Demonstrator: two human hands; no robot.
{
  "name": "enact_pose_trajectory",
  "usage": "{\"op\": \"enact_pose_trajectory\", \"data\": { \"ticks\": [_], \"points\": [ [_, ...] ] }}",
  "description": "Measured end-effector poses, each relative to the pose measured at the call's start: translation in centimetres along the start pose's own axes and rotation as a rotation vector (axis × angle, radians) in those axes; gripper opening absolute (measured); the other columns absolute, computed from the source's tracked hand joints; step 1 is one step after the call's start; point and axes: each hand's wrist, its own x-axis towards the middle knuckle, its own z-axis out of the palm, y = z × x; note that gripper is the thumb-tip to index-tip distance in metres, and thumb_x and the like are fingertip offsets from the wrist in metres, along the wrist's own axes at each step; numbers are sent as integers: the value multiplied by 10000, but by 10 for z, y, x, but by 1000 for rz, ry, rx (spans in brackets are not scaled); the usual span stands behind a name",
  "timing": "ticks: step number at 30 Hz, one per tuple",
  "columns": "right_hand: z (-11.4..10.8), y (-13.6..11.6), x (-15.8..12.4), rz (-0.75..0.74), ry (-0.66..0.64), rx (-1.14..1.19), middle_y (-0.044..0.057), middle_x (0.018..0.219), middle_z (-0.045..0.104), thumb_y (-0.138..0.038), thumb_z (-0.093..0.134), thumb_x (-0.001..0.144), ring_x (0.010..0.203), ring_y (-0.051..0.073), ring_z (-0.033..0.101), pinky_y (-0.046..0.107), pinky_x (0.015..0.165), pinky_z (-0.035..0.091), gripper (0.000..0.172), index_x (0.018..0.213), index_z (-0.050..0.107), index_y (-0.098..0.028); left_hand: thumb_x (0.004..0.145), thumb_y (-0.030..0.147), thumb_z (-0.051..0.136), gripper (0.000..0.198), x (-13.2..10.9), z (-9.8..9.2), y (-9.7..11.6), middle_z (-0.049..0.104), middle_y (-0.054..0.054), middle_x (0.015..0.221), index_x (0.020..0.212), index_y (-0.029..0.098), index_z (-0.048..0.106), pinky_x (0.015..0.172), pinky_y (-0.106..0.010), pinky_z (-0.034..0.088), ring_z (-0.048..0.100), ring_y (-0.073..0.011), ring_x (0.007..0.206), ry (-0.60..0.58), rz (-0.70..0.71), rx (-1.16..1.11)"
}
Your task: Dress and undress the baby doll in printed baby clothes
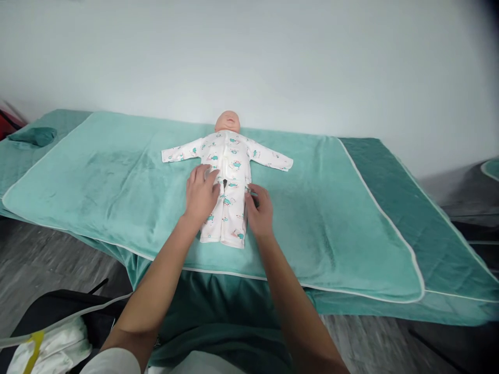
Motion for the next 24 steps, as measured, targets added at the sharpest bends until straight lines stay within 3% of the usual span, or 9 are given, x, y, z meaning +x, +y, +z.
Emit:
{"op": "enact_pose_trajectory", "data": {
  "ticks": [3, 6, 10, 13, 16, 19, 24],
  "points": [
    [0, 3, -1, 80, 15, 45, 104, 1269, 693, -396, 592, 1006, 1165, 249, 653, 477, 1033, 546, 297, 1245, 684, -244, 919, 143, 593, 323, 15, 8, 5, 554, -146, 1528, 1207, 223, 714, 1149, -555, 453, 426, -361, 1494, -28, -31, 59],
    [1, 5, -1, 135, 0, 82, 96, 1234, 699, -408, 598, 998, 1129, 238, 656, 457, 1003, 545, 311, 1248, 671, -239, 950, 148, 554, 203, 17, 13, 5, 608, -145, 1464, 1018, 208, 736, 1144, -536, 452, 453, -344, 1473, -9, 19, 29],
    [2, 7, 0, 164, -1, 87, 94, 1214, 689, -374, 600, 986, 1104, 233, 660, 448, 985, 543, 317, 1259, 661, -224, 977, 214, 582, 164, 9, 12, 3, 704, -124, 1268, 936, 209, 740, 1078, -492, 470, 572, -322, 1280, 31, 67, -52],
    [3, 8, 0, 156, -5, 81, 87, 1204, 687, -345, 595, 982, 1088, 227, 667, 434, 971, 547, 305, 1254, 662, -225, 999, 356, 609, 217, 10, 13, 5, 725, -103, 1110, 901, 223, 749, 1010, -472, 469, 605, -294, 1091, 41, -10, -123],
    [3, 9, -2, 136, -12, 65, 86, 1197, 686, -329, 581, 983, 1083, 221, 667, 415, 950, 550, 299, 1253, 657, -225, 979, 441, 643, 276, 20, 18, 9, 699, -102, 1023, 853, 220, 749, 993, -473, 462, 594, -294, 1046, 36, -142, -186],
    [4, 8, -1, 141, -13, 36, 89, 1188, 678, -334, 573, 975, 1075, 221, 660, 408, 936, 550, 303, 1246, 649, -223, 920, 365, 705, 208, 31, 23, 12, 674, -95, 988, 779, 215, 725, 1020, -485, 453, 590, -293, 1033, 33, -254, -227],
    [9, 3, 12, 197, 35, -128, 112, 1175, 635, -335, 580, 933, 909, 219, 619, 422, 862, 543, 356, 1255, 646, -198, 897, 213, 638, 214, 31, 25, 9, 656, -62, 924, 684, 211, 618, 1059, -450, 450, 607, -245, 1006, 101, -290, -393]
  ]
}}
